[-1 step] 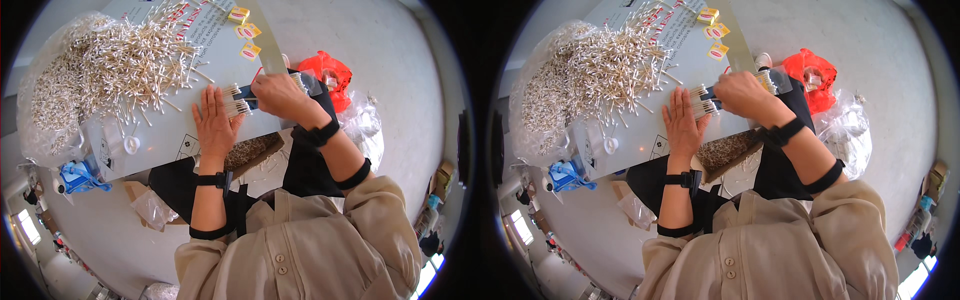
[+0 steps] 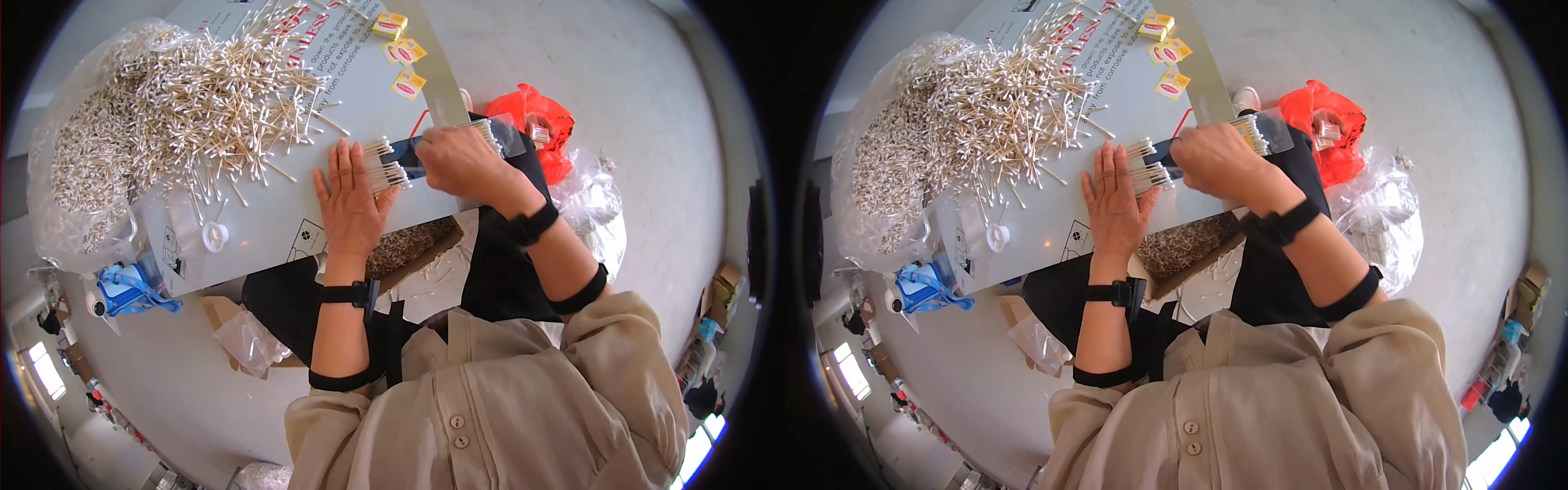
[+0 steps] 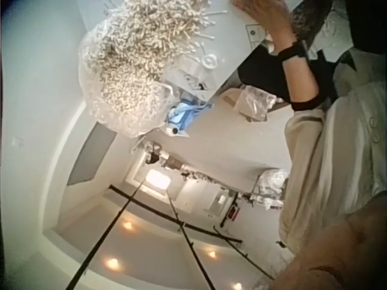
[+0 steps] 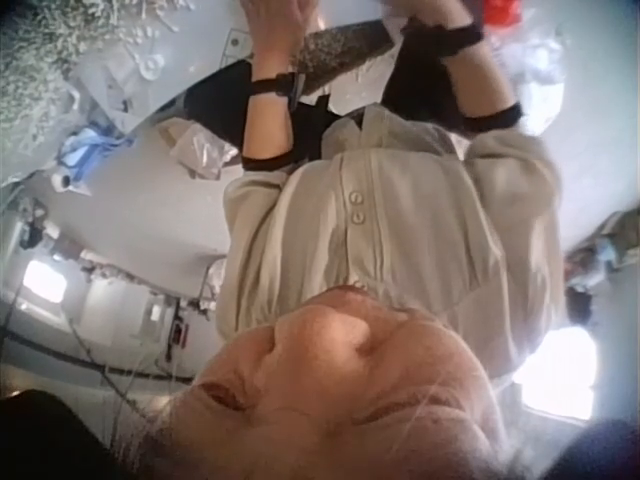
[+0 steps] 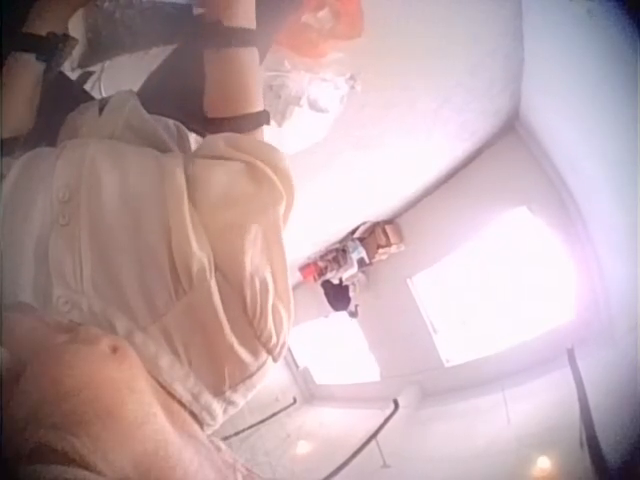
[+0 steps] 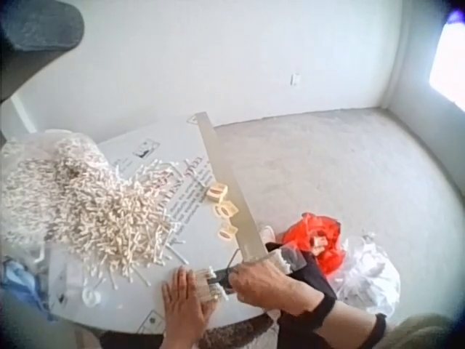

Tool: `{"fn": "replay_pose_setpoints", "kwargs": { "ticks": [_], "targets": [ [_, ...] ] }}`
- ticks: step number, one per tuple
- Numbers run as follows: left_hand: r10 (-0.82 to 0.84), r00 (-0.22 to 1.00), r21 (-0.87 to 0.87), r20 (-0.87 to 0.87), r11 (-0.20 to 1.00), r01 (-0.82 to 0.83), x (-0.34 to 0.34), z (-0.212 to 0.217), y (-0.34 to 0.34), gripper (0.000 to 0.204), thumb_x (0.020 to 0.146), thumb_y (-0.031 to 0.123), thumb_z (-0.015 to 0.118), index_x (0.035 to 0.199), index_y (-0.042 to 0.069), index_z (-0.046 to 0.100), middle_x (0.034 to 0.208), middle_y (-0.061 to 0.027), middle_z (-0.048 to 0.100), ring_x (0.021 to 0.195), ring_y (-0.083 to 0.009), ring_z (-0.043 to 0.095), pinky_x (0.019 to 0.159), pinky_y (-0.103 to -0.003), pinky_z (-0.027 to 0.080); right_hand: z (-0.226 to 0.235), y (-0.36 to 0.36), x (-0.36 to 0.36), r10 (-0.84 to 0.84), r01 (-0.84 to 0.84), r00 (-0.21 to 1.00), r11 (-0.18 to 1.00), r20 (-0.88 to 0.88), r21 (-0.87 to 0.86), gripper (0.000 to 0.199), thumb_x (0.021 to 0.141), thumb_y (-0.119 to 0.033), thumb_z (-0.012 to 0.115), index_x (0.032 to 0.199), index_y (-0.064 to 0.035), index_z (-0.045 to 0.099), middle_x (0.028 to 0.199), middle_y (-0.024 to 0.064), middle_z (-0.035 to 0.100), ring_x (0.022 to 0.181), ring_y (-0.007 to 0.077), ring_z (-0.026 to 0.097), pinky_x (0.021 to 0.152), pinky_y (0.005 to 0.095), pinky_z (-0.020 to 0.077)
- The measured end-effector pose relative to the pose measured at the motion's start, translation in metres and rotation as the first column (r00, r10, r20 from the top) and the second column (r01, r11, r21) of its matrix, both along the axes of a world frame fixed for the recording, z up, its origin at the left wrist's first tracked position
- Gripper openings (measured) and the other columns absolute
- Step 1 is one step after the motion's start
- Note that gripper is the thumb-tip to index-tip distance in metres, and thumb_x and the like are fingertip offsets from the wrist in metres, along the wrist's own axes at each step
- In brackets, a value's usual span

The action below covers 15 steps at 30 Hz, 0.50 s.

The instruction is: Sorting and packing cotton swabs into small plastic packets.

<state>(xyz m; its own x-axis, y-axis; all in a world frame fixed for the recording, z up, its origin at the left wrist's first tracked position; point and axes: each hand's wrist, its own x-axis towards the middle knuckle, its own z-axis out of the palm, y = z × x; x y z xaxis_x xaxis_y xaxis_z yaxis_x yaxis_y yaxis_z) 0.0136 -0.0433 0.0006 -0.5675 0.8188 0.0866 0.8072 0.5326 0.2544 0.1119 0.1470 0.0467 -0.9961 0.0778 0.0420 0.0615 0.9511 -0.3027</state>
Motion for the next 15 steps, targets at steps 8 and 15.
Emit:
{"fn": "replay_pose_setpoints", "kwargs": {
  "ticks": [8, 15],
  "targets": [
    [-0.007, 1.0, 0.082, 0.022, 0.997, 0.005, -0.002, 0.002, 0.003, 0.076, 0.092, 0.046, 0.054, 0.148, 0.002, 0.027, 0.154, -0.0182, 0.027, 0.144, -0.0334, 0.023, 0.116, -0.054, 0.015, -0.004, -0.039, 0.045, 0.105, -0.067, 0.985, 0.965, 0.14, -0.254, 0.006, 0.073, -0.008, 0.062, 0.072, -0.0036, 0.058, 0.079, 0.0107, 0.06, 0.076, 0.0324, 0.063, 0.066, 0.0412, 0.0502],
    [-0.017, 0.811, 0.628, 0.584, 0.643, -0.439, 0.002, -0.001, 0.009, 0.062, 0.103, 0.036, 0.039, 0.151, 0.0, 0.02, 0.157, -0.0193, 0.02, 0.146, -0.032, 0.018, 0.119, -0.042, 0.016, -0.031, -0.075, 0.006, -0.622, 0.147, 0.765, 0.423, -0.169, -0.894, 0.028, 0.094, -0.009, 0.055, 0.12, 0.003, 0.052, 0.119, 0.014, 0.051, 0.11, 0.0232, 0.054, 0.093, 0.0314, 0.0451]
  ]
}}
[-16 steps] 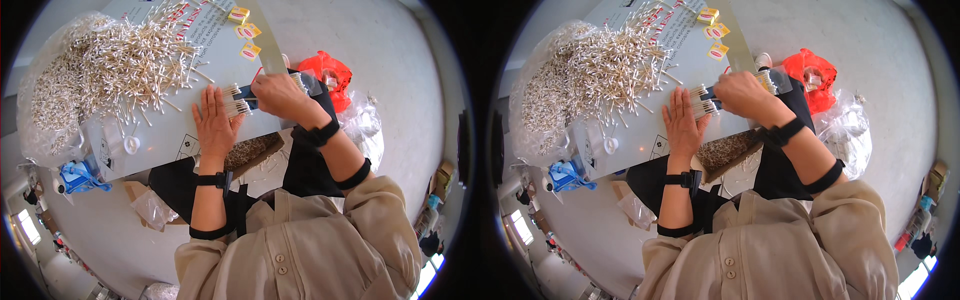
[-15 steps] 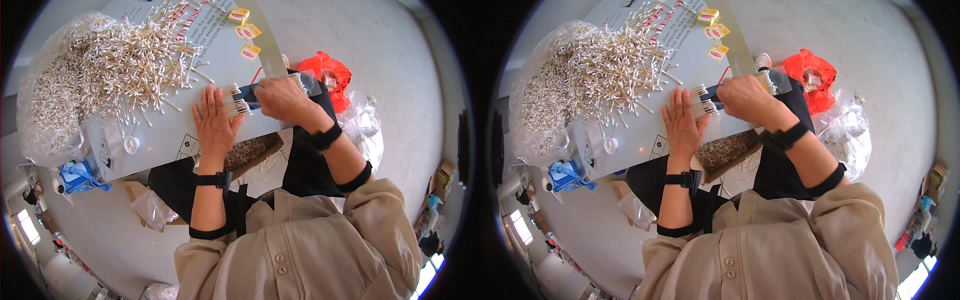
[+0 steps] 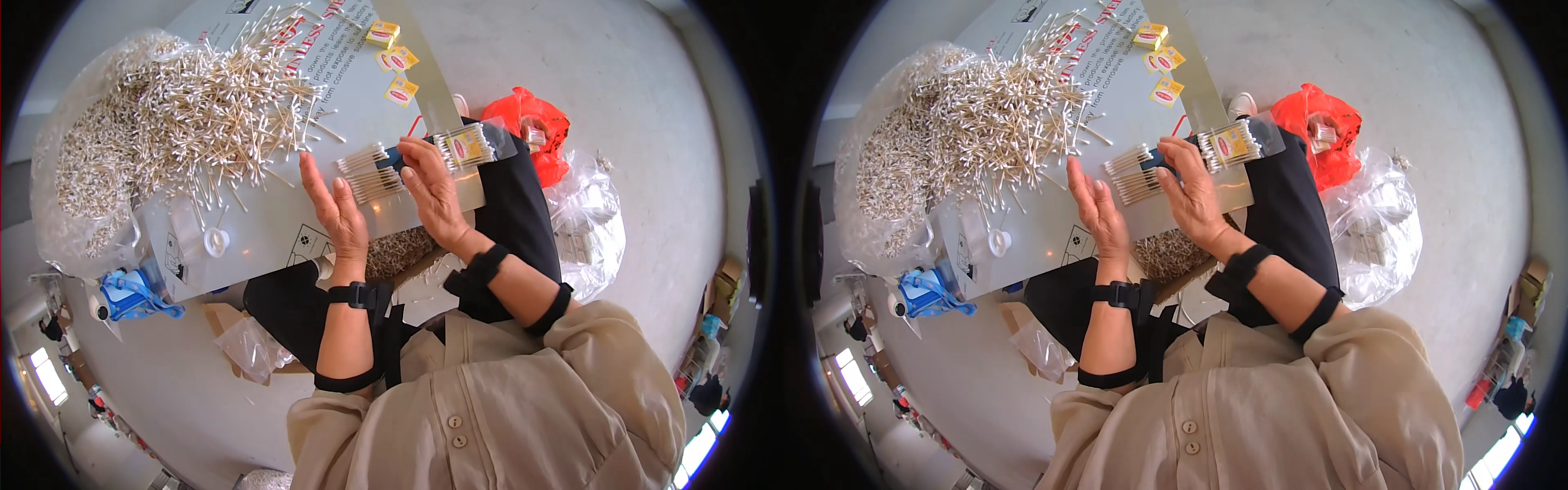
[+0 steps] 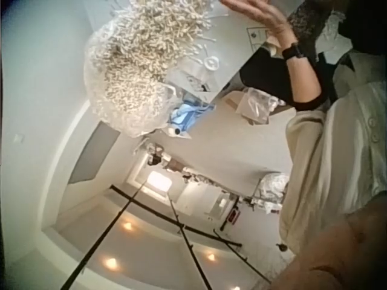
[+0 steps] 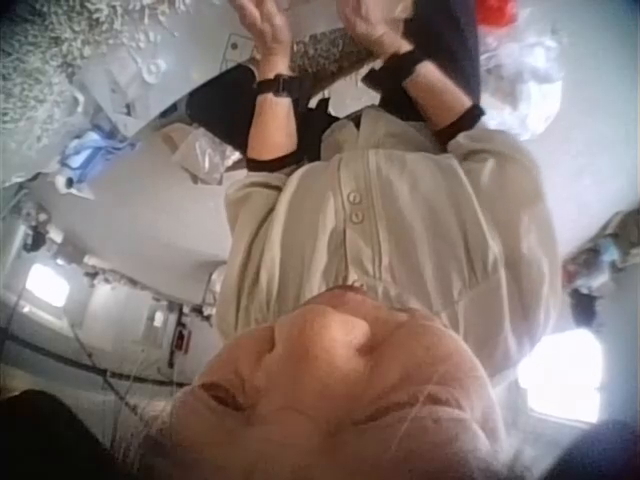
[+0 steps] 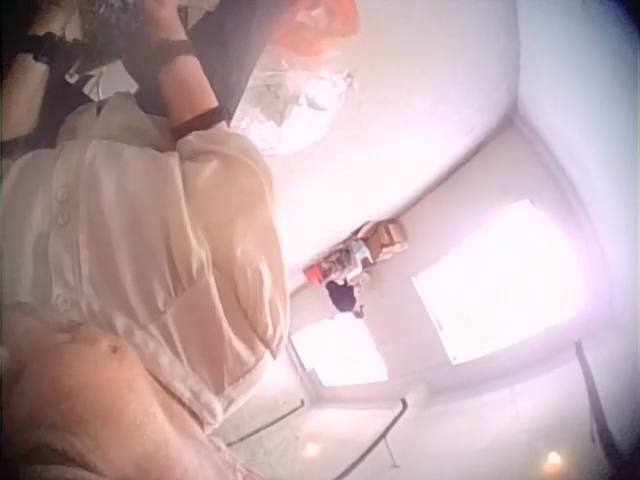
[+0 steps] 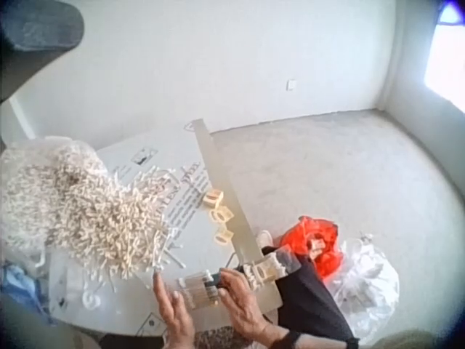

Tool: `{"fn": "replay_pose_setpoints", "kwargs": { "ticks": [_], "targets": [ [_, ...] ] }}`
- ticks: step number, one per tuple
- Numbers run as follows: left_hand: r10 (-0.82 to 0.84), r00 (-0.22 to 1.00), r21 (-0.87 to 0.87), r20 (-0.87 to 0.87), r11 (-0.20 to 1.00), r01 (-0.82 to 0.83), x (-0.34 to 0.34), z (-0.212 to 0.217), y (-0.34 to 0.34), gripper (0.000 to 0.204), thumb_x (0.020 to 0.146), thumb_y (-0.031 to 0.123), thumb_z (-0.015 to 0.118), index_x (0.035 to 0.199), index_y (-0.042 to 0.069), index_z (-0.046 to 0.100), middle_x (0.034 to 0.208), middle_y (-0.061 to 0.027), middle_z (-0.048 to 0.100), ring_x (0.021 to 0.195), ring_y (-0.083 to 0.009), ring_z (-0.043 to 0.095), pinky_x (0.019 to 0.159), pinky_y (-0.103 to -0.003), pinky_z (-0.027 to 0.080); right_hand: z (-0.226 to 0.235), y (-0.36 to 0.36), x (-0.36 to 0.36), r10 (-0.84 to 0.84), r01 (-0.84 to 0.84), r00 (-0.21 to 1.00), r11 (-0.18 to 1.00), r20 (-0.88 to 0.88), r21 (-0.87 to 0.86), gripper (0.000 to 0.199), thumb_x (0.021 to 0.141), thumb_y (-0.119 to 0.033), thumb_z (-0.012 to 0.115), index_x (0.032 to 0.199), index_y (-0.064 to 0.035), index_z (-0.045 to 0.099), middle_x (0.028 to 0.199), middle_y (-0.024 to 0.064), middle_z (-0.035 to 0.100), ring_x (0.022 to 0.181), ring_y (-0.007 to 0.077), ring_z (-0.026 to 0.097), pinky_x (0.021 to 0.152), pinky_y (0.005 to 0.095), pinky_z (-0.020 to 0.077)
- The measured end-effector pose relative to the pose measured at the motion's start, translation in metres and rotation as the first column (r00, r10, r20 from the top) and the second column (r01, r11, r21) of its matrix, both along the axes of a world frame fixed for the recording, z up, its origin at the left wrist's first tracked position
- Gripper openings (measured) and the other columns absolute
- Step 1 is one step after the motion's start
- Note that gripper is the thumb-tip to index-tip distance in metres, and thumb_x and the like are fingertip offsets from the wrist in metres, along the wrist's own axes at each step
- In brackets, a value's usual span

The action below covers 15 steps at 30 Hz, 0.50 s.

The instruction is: Sorting and packing cotton swabs into small plastic packets.

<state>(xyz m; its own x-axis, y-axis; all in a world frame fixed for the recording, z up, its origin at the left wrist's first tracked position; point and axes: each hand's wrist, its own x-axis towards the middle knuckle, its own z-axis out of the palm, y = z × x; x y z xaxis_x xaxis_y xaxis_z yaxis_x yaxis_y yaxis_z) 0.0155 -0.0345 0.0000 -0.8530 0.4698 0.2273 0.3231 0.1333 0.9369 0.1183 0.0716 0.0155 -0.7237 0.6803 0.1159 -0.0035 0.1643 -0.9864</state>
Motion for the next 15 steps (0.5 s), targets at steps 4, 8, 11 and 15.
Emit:
{"fn": "replay_pose_setpoints", "kwargs": {
  "ticks": [4, 8, 11, 15],
  "targets": [
    [0.039, 0.987, 0.144, 0.155, 0.988, -0.062, 0.002, -0.001, 0.011, 0.063, 0.104, 0.036, 0.037, 0.151, 0.0, 0.018, 0.158, -0.0171, 0.017, 0.146, -0.0294, 0.018, 0.119, -0.042, 0.015, -0.016, -0.007, -0.028, -0.072, 0.051, 0.981, 0.992, -0.18, -0.117, 0.038, 0.101, -0.013, 0.048, 0.135, 0.0014, 0.043, 0.146, 0.015, 0.036, 0.134, 0.0246, 0.038, 0.109, 0.0337, 0.0324],
    [0.058, 0.972, 0.233, 0.229, 0.966, -0.112, -0.001, -0.002, 0.027, 0.062, 0.103, 0.037, 0.04, 0.148, -0.003, 0.025, 0.153, -0.0229, 0.026, 0.143, -0.0286, 0.025, 0.118, -0.041, 0.018, -0.022, -0.001, -0.046, -0.101, 0.087, 0.98, 0.992, -0.169, -0.09, 0.036, 0.103, -0.014, 0.045, 0.135, 0.0014, 0.047, 0.147, 0.0118, 0.038, 0.136, 0.0185, 0.035, 0.111, 0.0315, 0.0297],
    [-0.004, 0.966, 0.253, 0.259, 0.965, -0.064, -0.005, -0.003, 0.026, 0.061, 0.103, 0.034, 0.041, 0.149, -0.001, 0.024, 0.154, -0.0202, 0.026, 0.143, -0.0283, 0.025, 0.118, -0.041, 0.018, -0.026, 0.003, -0.048, -0.121, 0.074, 0.967, 0.975, -0.222, -0.21, 0.035, 0.103, -0.015, 0.045, 0.133, 0.0018, 0.05, 0.144, 0.0112, 0.043, 0.133, 0.0176, 0.04, 0.109, 0.0298, 0.0325],
    [-0.096, 0.995, -0.041, -0.031, 0.995, 0.094, -0.013, -0.001, 0.008, 0.059, 0.1, 0.026, 0.049, 0.149, 0.001, 0.027, 0.154, -0.0185, 0.027, 0.142, -0.0316, 0.028, 0.117, -0.042, 0.023, -0.029, 0.017, -0.034, -0.179, 0.064, 0.957, 0.897, -0.228, -0.437, 0.031, 0.1, -0.01, 0.049, 0.129, 0.0028, 0.052, 0.131, 0.0096, 0.054, 0.122, 0.0157, 0.05, 0.103, 0.0265, 0.0396]
  ]
}}
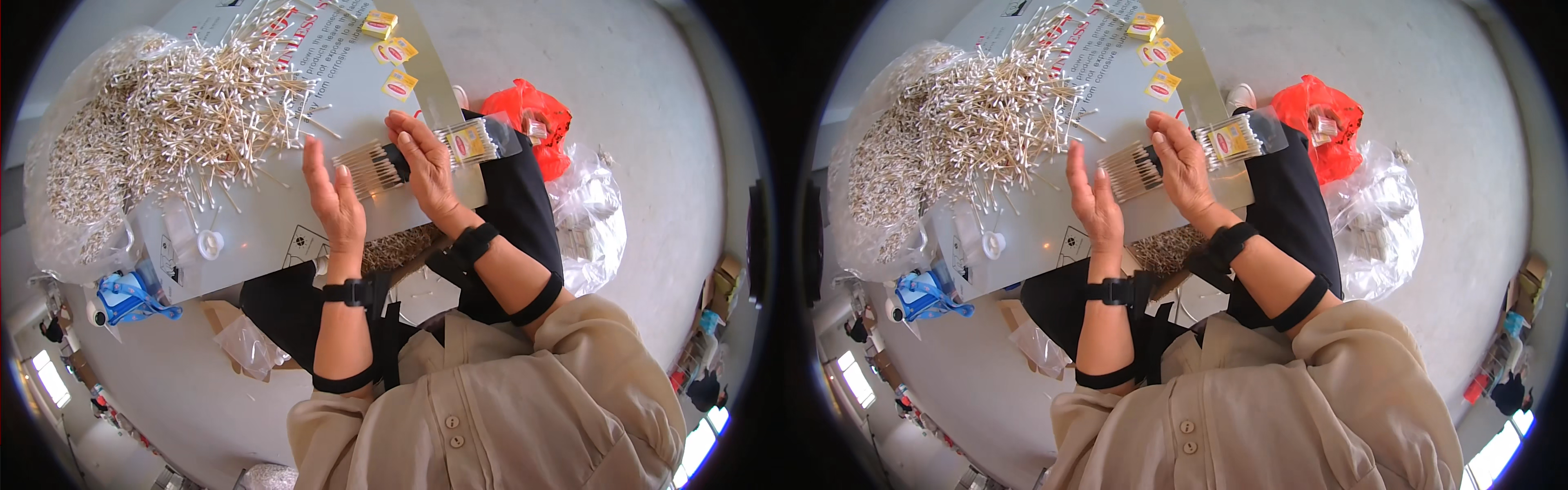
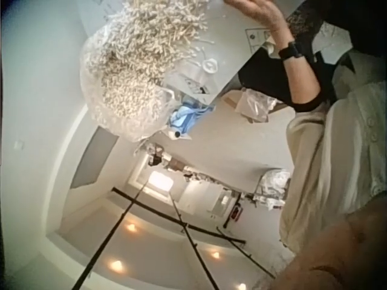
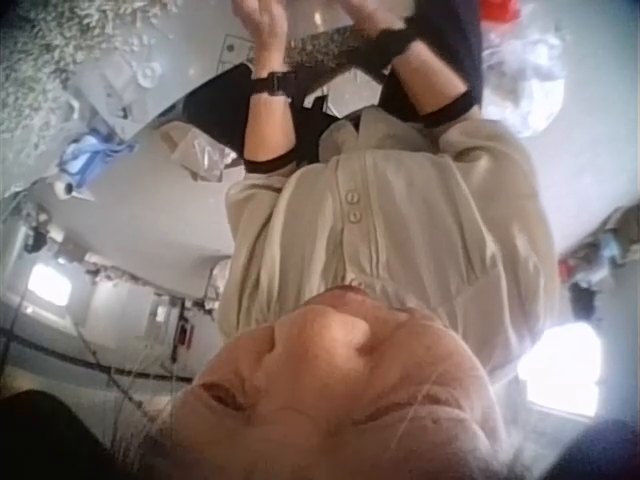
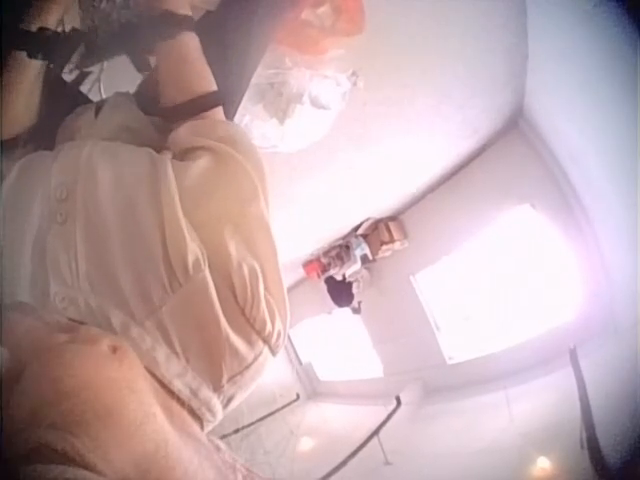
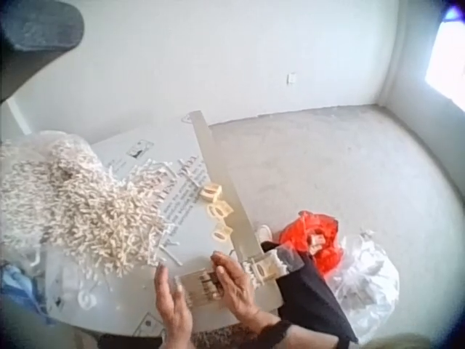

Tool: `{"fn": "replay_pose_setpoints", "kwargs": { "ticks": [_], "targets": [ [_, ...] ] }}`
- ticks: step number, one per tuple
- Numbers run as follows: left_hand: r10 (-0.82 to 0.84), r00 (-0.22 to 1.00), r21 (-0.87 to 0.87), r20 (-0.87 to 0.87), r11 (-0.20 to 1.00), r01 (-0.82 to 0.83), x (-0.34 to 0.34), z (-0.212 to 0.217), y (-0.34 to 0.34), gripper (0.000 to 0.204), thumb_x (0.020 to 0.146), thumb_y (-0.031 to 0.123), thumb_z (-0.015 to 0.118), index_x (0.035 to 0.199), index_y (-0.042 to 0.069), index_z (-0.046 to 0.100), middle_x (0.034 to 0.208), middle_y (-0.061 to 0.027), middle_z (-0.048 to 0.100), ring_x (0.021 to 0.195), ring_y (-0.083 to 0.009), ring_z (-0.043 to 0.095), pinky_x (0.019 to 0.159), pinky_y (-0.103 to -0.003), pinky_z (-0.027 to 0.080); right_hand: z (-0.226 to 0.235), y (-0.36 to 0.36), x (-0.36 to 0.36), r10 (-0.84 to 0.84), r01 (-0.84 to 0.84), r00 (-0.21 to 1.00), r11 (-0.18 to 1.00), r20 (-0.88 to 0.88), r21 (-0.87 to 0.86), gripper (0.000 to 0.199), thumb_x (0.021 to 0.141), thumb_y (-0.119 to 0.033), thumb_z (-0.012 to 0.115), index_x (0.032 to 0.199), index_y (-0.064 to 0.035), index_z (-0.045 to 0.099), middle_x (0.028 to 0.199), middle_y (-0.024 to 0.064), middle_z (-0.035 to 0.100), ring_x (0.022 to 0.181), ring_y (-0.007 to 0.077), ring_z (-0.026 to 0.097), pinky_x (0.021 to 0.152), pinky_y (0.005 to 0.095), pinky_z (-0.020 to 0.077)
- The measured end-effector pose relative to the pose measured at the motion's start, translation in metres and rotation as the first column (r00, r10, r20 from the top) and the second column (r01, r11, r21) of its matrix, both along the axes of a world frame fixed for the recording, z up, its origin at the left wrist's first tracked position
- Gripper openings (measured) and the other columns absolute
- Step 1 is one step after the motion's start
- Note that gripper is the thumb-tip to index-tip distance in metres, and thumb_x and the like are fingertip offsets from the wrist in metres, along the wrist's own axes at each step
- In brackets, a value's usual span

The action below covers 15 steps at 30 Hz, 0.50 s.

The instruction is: Sorting and packing cotton swabs into small plastic packets.

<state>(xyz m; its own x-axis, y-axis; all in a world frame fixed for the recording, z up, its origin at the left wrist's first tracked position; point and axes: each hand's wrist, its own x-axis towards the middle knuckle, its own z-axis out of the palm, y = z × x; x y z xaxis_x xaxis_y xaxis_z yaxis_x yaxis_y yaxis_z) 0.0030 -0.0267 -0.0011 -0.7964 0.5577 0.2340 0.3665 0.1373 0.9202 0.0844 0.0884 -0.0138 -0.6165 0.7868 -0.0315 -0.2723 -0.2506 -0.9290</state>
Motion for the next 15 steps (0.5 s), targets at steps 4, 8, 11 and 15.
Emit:
{"fn": "replay_pose_setpoints", "kwargs": {
  "ticks": [4, 8, 11, 15],
  "targets": [
    [-0.248, 0.931, -0.416, -0.266, 0.901, 0.121, 0.007, 0.01, -0.021, 0.062, 0.094, 0.024, 0.057, 0.147, 0.003, 0.031, 0.154, -0.0189, 0.026, 0.142, -0.0357, 0.028, 0.115, -0.047, 0.025, 0.017, 0.008, 0.021, -0.014, -0.088, 0.946, 0.95, 0.323, 0.299, 0.015, 0.088, 0.002, 0.061, 0.104, -0.0003, 0.064, 0.099, 0.004, 0.061, 0.093, 0.0118, 0.061, 0.081, 0.0258, 0.0496],
    [-0.408, 0.819, -0.697, -0.404, 0.717, 0.013, 0.02, 0.013, -0.024, 0.073, 0.09, 0.035, 0.06, 0.149, 0.005, 0.028, 0.156, -0.0168, 0.024, 0.144, -0.0341, 0.024, 0.115, -0.054, 0.02, 0.022, 0.013, 0.032, -0.003, -0.352, 0.877, 0.677, 0.481, 0.646, 0.015, 0.08, 0.002, 0.066, 0.094, -0.0036, 0.065, 0.091, 0.0066, 0.06, 0.082, 0.0217, 0.063, 0.071, 0.0316, 0.051],
    [-0.431, 0.81, -0.738, -0.398, 0.675, -0.004, 0.021, 0.01, -0.026, 0.078, 0.09, 0.042, 0.059, 0.15, 0.006, 0.025, 0.157, -0.0149, 0.023, 0.146, -0.0314, 0.021, 0.116, -0.055, 0.017, 0.021, 0.012, 0.033, -0.042, -0.406, 0.871, 0.499, 0.489, 0.766, 0.015, 0.077, 0.0, 0.067, 0.091, -0.0042, 0.065, 0.089, 0.0087, 0.059, 0.079, 0.0283, 0.063, 0.068, 0.0357, 0.0514],
    [-0.432, 0.815, -0.755, -0.387, 0.656, -0.01, 0.022, 0.009, -0.026, 0.08, 0.089, 0.045, 0.058, 0.151, 0.006, 0.024, 0.157, -0.0142, 0.022, 0.146, -0.0305, 0.019, 0.117, -0.054, 0.016, 0.025, 0.007, 0.032, -0.078, -0.335, 0.889, 0.563, 0.452, 0.755, 0.011, 0.078, -0.002, 0.066, 0.088, -0.0043, 0.063, 0.086, 0.0094, 0.058, 0.079, 0.0308, 0.062, 0.067, 0.0387, 0.0512]
  ]
}}
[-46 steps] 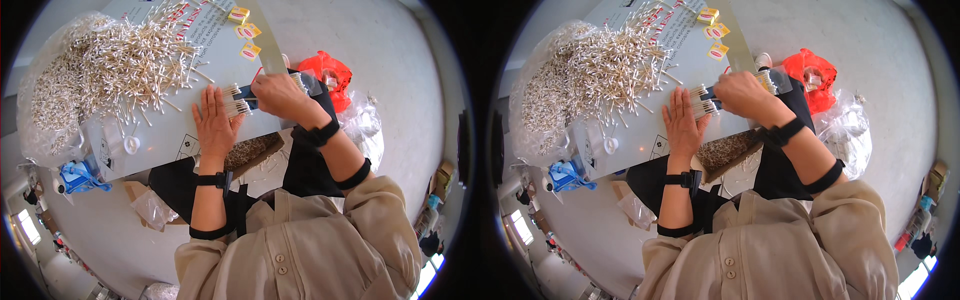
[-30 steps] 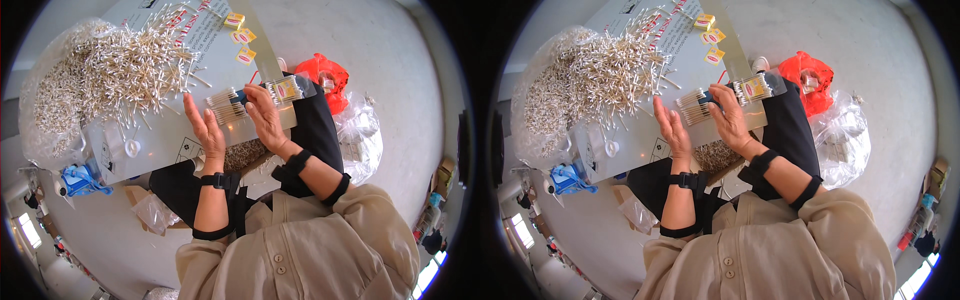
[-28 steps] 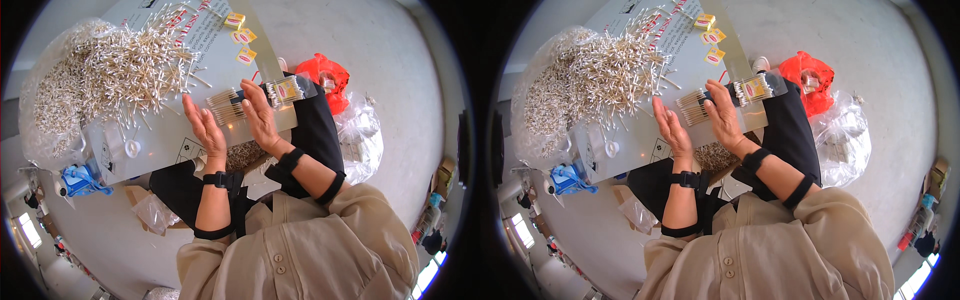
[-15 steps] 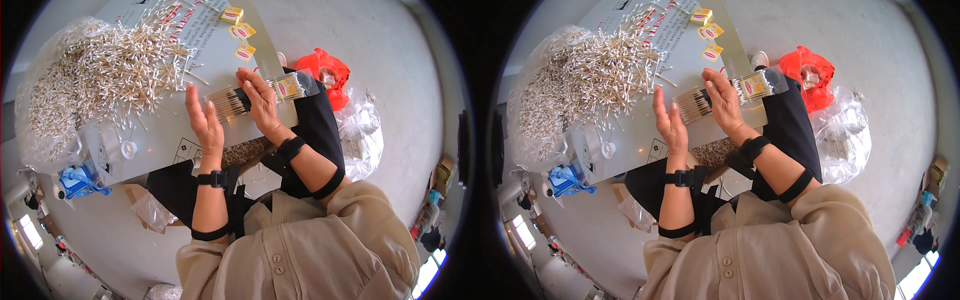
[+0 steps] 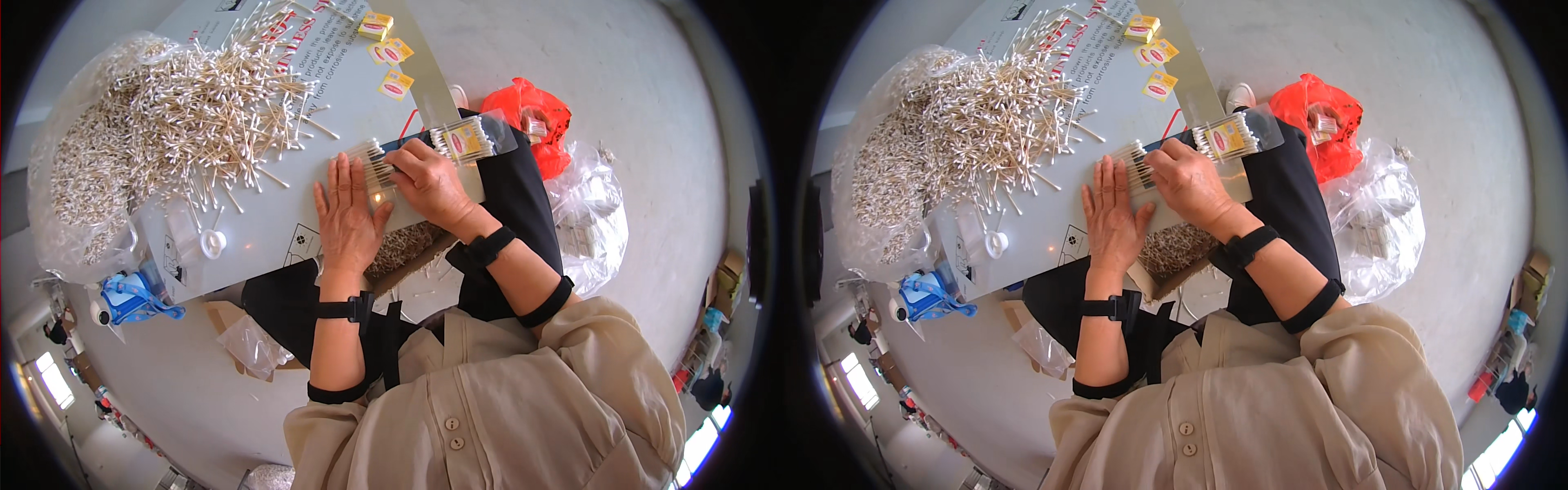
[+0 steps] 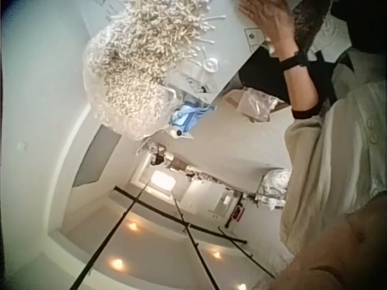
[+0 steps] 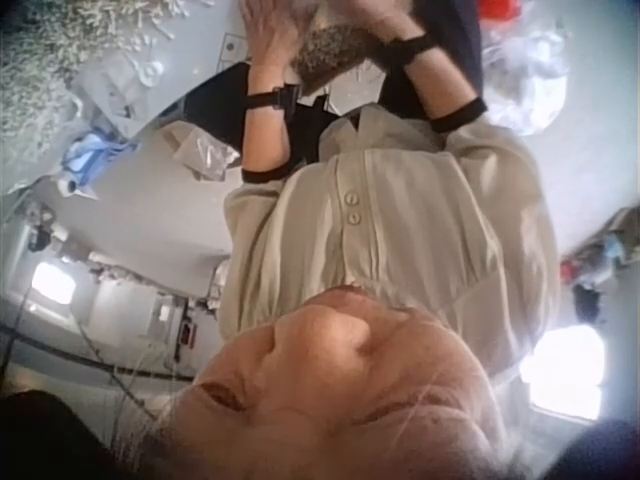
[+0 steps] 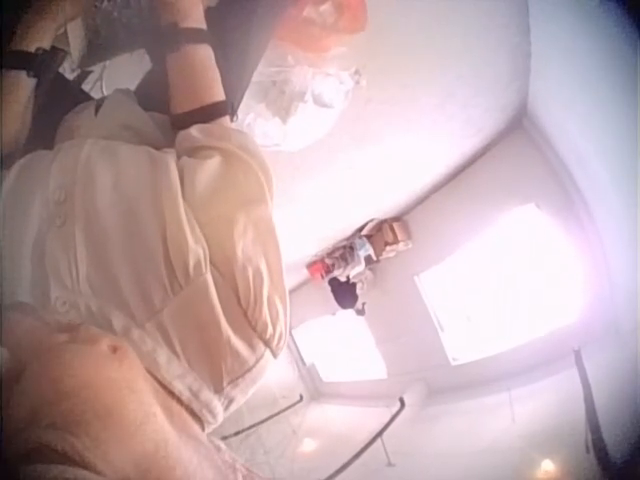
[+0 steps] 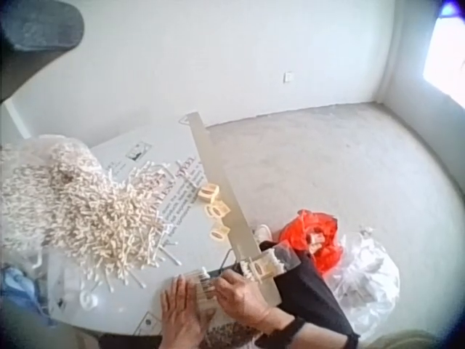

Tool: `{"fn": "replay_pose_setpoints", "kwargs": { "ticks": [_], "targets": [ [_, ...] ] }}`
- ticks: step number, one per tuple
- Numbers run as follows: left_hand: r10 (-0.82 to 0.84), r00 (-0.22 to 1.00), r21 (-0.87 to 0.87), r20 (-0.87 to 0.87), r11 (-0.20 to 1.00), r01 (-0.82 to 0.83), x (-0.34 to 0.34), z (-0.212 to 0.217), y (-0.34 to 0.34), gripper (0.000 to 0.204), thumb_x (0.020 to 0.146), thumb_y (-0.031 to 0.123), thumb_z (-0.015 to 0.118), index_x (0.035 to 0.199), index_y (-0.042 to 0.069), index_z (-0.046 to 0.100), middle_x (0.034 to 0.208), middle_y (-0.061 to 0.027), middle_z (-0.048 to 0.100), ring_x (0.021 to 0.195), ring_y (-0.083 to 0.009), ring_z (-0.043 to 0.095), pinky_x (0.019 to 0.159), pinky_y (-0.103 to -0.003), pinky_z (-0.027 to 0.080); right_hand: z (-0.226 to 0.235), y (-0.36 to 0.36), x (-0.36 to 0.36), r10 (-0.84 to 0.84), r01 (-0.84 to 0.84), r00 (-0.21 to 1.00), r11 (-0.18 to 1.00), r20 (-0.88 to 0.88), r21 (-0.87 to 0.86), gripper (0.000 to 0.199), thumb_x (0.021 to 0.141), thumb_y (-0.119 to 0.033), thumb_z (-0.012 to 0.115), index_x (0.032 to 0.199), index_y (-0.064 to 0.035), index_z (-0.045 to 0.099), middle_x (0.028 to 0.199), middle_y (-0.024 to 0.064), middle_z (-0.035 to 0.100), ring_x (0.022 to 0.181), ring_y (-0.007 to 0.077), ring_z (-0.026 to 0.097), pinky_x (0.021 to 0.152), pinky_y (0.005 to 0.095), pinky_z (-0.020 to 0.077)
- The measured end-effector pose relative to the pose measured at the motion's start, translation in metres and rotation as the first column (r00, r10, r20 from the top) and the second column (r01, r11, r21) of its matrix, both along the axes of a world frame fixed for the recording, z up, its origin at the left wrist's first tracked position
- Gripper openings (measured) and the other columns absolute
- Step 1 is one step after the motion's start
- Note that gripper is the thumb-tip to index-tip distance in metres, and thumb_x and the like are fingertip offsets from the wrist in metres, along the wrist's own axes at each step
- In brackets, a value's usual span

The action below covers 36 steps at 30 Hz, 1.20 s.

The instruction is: Sorting and packing cotton swabs into small plastic packets.

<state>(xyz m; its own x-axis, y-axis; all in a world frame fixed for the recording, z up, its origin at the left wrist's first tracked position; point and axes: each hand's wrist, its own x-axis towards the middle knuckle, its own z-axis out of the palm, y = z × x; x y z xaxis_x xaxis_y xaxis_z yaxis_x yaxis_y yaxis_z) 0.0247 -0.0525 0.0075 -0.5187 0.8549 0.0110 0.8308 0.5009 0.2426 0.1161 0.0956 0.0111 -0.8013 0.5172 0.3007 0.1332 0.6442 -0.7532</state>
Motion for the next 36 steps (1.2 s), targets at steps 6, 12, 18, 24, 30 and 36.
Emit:
{"fn": "replay_pose_setpoints", "kwargs": {
  "ticks": [6, 12, 18, 24, 30, 36],
  "targets": [
    [0.009, 1.0, 0.003, 0.006, 1.0, -0.009, 0.0, -0.001, 0.001, 0.08, 0.09, 0.046, 0.057, 0.151, 0.007, 0.024, 0.157, -0.0139, 0.021, 0.146, -0.0303, 0.019, 0.117, -0.054, 0.015, -0.006, 0.005, -0.001, 0.082, -0.086, 0.996, 0.99, 0.036, 0.109, 0.01, 0.079, -0.004, 0.066, 0.087, -0.0038, 0.061, 0.085, 0.0102, 0.057, 0.078, 0.0317, 0.062, 0.066, 0.0396, 0.0505],
    [0.009, 1.0, 0.008, -0.003, 1.0, -0.009, 0.001, -0.001, 0.0, 0.081, 0.089, 0.047, 0.057, 0.151, 0.006, 0.024, 0.157, -0.0137, 0.021, 0.147, -0.03, 0.018, 0.117, -0.054, 0.015, -0.002, 0.006, -0.002, 0.11, -0.114, 0.993, 0.984, 0.036, 0.139, 0.006, 0.074, -0.004, 0.063, 0.077, -0.0033, 0.057, 0.079, 0.0106, 0.054, 0.077, 0.031, 0.062, 0.066, 0.0406, 0.0522],
    [0.009, 1.0, -0.003, -0.001, 1.0, -0.009, 0.001, 0.001, 0.001, 0.08, 0.09, 0.047, 0.057, 0.151, 0.006, 0.024, 0.157, -0.0136, 0.022, 0.146, -0.0298, 0.019, 0.117, -0.054, 0.015, -0.004, 0.01, 0.0, 0.159, -0.167, 0.984, 0.978, 0.075, 0.127, 0.006, 0.078, -0.004, 0.065, 0.082, -0.0042, 0.061, 0.08, 0.0099, 0.056, 0.075, 0.0313, 0.061, 0.065, 0.0405, 0.0501],
    [0.006, 1.0, 0.01, -0.005, 1.0, -0.006, 0.001, 0.0, 0.001, 0.081, 0.09, 0.047, 0.057, 0.151, 0.005, 0.024, 0.157, -0.0137, 0.022, 0.147, -0.0297, 0.018, 0.117, -0.054, 0.014, 0.002, 0.008, -0.008, 0.053, -0.056, 0.985, 0.998, 0.163, 0.014, 0.003, 0.078, -0.005, 0.061, 0.076, -0.0044, 0.059, 0.08, 0.0125, 0.059, 0.073, 0.0342, 0.063, 0.063, 0.0427, 0.0501],
    [-0.007, 1.0, -0.008, 0.024, 1.0, 0.007, -0.001, 0.003, 0.002, 0.075, 0.094, 0.044, 0.052, 0.15, 0.003, 0.025, 0.157, -0.0173, 0.021, 0.146, -0.0329, 0.018, 0.118, -0.051, 0.014, 0.005, 0.008, -0.016, -0.032, 0.051, 0.98, 0.994, 0.196, -0.094, 0.003, 0.079, -0.004, 0.061, 0.081, -0.0032, 0.06, 0.082, 0.0118, 0.058, 0.071, 0.0308, 0.062, 0.063, 0.0412, 0.0499],
    [0.085, 0.854, 0.638, 0.514, 0.628, -0.446, -0.014, -0.006, 0.017, 0.061, 0.102, 0.034, 0.043, 0.148, -0.002, 0.024, 0.154, -0.0231, 0.022, 0.143, -0.0352, 0.023, 0.116, -0.044, 0.021, -0.005, -0.009, -0.025, -0.207, 0.034, 0.934, 0.862, -0.29, -0.506, 0.029, 0.097, -0.007, 0.053, 0.125, 0.0003, 0.054, 0.13, 0.011, 0.051, 0.12, 0.0181, 0.051, 0.099, 0.0312, 0.0425]
  ]
}}
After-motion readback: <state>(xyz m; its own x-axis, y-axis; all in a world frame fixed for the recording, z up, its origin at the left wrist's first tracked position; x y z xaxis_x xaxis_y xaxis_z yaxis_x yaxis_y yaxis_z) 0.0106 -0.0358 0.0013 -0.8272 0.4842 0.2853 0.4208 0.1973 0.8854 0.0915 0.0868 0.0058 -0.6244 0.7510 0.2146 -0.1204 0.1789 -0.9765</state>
